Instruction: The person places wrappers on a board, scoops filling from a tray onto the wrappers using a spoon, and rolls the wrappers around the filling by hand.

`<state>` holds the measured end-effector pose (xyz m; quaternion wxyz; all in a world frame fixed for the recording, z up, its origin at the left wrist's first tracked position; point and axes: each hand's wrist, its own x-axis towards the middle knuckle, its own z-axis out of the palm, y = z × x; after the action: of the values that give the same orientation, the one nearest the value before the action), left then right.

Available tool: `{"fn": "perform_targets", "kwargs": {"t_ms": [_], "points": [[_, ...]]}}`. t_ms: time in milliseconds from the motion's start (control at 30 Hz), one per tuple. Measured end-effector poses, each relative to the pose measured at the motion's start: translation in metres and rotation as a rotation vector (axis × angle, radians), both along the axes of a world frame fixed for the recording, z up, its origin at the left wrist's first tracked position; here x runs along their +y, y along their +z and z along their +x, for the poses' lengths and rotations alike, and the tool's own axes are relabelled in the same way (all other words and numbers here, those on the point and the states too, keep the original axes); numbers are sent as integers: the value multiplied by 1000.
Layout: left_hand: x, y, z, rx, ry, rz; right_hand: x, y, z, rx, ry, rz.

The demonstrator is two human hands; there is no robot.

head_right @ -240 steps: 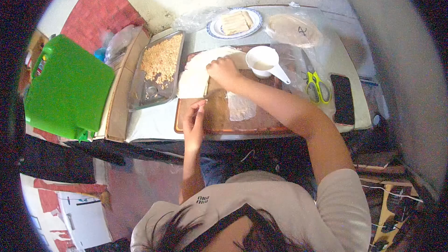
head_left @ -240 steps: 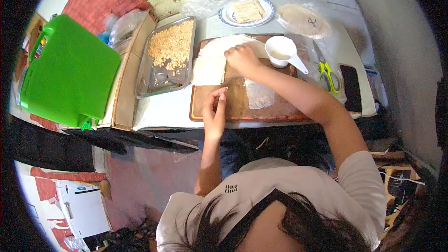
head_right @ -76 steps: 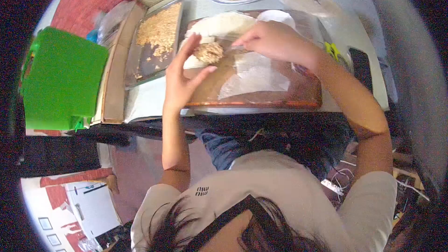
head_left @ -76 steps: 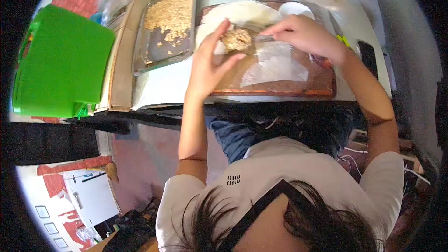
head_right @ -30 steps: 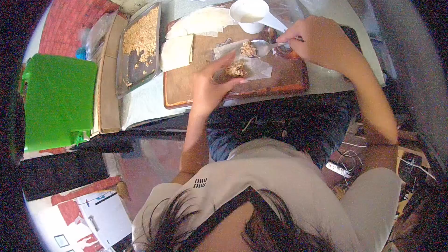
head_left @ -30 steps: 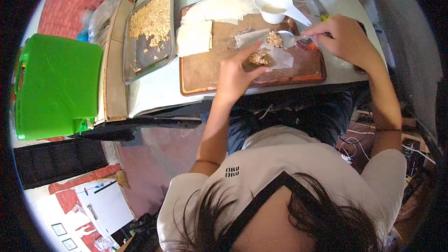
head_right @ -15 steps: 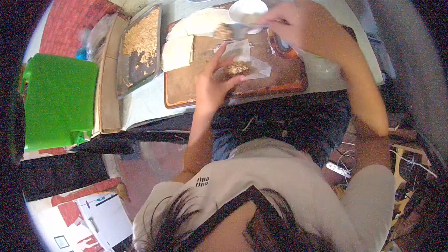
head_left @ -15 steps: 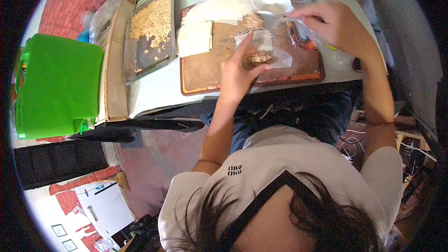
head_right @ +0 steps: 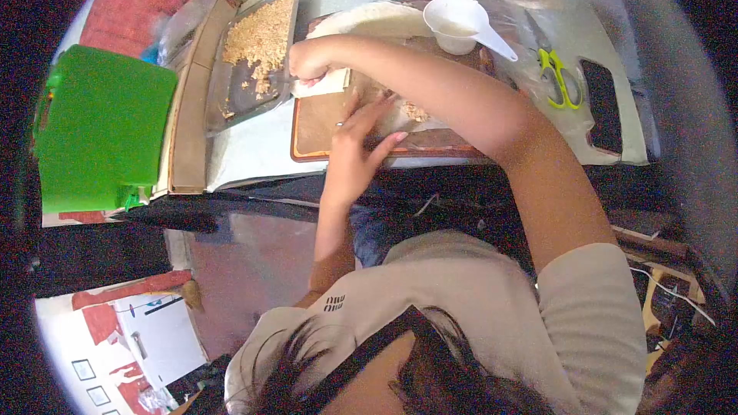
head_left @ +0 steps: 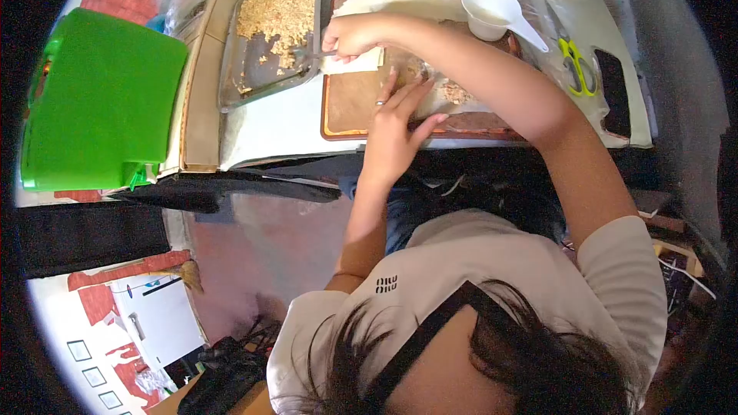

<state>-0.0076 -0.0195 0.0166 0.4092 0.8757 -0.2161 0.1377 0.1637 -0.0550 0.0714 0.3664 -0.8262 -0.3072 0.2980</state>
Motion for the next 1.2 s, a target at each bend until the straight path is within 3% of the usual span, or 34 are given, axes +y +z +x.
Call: {"fn": "perform_targets", "kwargs": {"t_ms": [200, 267, 400, 500, 533, 600, 733, 1033, 1200], "points": [[9, -1, 2, -22, -3, 2, -49, 0, -18, -423, 135, 163], [8, 6, 1, -50, 6, -3, -84, 38, -62, -434, 34, 141], [9, 13, 6, -118, 14, 0, -162, 23, -90, -468, -94, 302], [7, 16, 6, -58, 55, -10, -199, 0, -116, -443, -220, 134], [7, 12, 8, -53, 60, 54, -201, -10, -124, -521, -222, 159], [-4, 14, 11, 40, 14, -90, -203, -30, -139, -679, -228, 216], [-11, 12, 17, 127, -68, -113, -183, -50, -149, -733, -334, 198], [-16, 12, 2, 156, -1, -255, -167, -51, -138, -810, -277, 152], [-10, 9, 3, 185, -30, -216, -170, -57, -142, -715, -208, 220]]}}
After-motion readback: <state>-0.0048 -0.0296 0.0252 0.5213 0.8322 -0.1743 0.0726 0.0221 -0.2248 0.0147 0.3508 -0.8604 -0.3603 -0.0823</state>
